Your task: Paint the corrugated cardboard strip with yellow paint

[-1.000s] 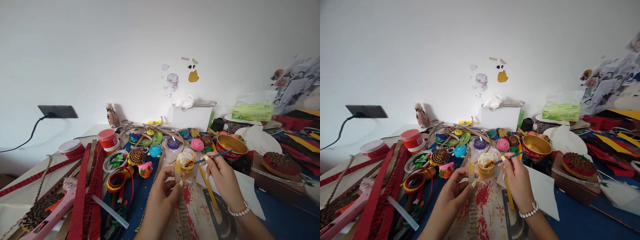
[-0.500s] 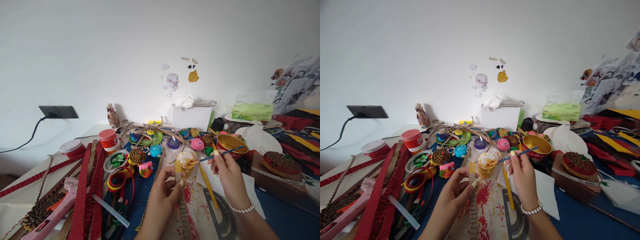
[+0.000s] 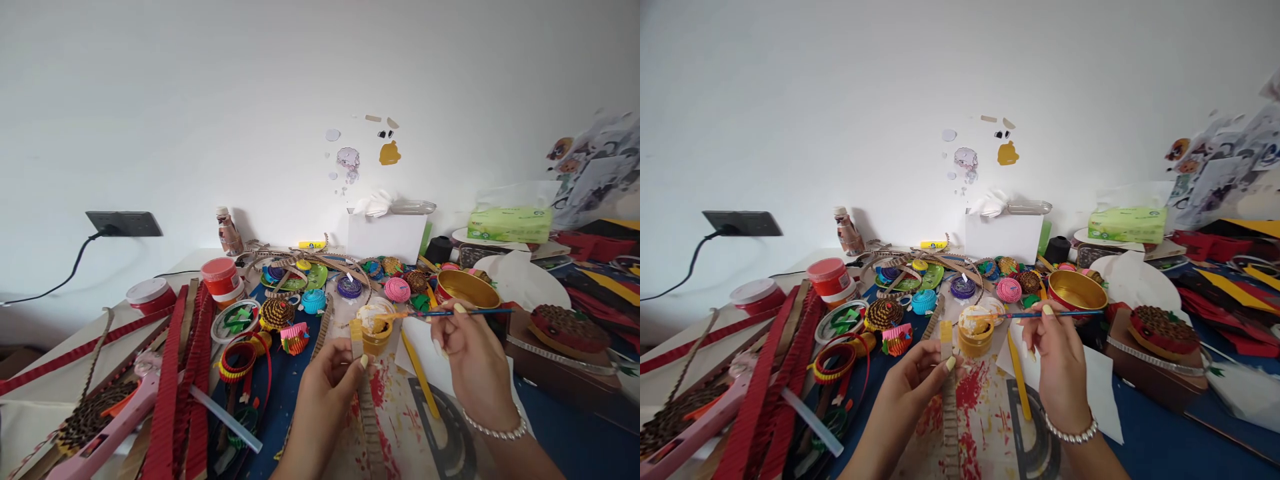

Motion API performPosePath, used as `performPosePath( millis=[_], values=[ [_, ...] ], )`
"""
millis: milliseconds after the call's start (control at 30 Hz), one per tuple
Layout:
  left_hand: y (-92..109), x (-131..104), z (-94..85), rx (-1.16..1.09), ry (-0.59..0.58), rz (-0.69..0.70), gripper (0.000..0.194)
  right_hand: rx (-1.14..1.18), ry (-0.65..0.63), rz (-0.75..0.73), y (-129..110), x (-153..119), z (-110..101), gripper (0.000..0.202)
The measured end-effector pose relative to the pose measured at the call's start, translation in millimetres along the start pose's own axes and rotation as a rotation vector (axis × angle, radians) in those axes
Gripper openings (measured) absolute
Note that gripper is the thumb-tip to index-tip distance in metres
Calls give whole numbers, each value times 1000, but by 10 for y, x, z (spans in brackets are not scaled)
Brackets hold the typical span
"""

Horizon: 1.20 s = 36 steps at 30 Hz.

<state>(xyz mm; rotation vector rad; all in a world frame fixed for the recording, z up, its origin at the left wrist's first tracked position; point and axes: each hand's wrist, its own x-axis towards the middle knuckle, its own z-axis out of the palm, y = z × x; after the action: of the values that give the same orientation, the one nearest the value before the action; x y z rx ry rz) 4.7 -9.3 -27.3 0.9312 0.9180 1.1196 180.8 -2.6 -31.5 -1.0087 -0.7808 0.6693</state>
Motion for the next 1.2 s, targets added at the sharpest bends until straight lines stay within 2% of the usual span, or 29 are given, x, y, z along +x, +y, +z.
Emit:
performPosePath(
  millis=[167, 233, 433, 567, 900, 1067, 1200],
  values=[
    [-7, -1, 0, 7, 24, 7, 17, 70, -13, -71, -66, -105, 23, 10],
    [-23, 5, -13, 19, 2, -15, 17, 72, -19, -142, -79, -152, 26, 10],
    [-61, 10, -10, -2, 49, -11, 21, -21, -96, -422, -76, -290, 13, 15],
    [-33, 9, -17, 25, 10, -30, 22, -90, -166, -512, -62, -346, 5, 16],
    [-87, 45, -55, 87, 20, 31, 18, -178, -257, -598, 11, -348, -62, 16],
    [-75, 43, -53, 88, -19, 2, 18, -168, -238, -555, 4, -367, -50, 16],
    [-100, 41, -52, 70, 3, 25, 18, -178, -243, -561, 14, -363, -52, 16]
  ],
)
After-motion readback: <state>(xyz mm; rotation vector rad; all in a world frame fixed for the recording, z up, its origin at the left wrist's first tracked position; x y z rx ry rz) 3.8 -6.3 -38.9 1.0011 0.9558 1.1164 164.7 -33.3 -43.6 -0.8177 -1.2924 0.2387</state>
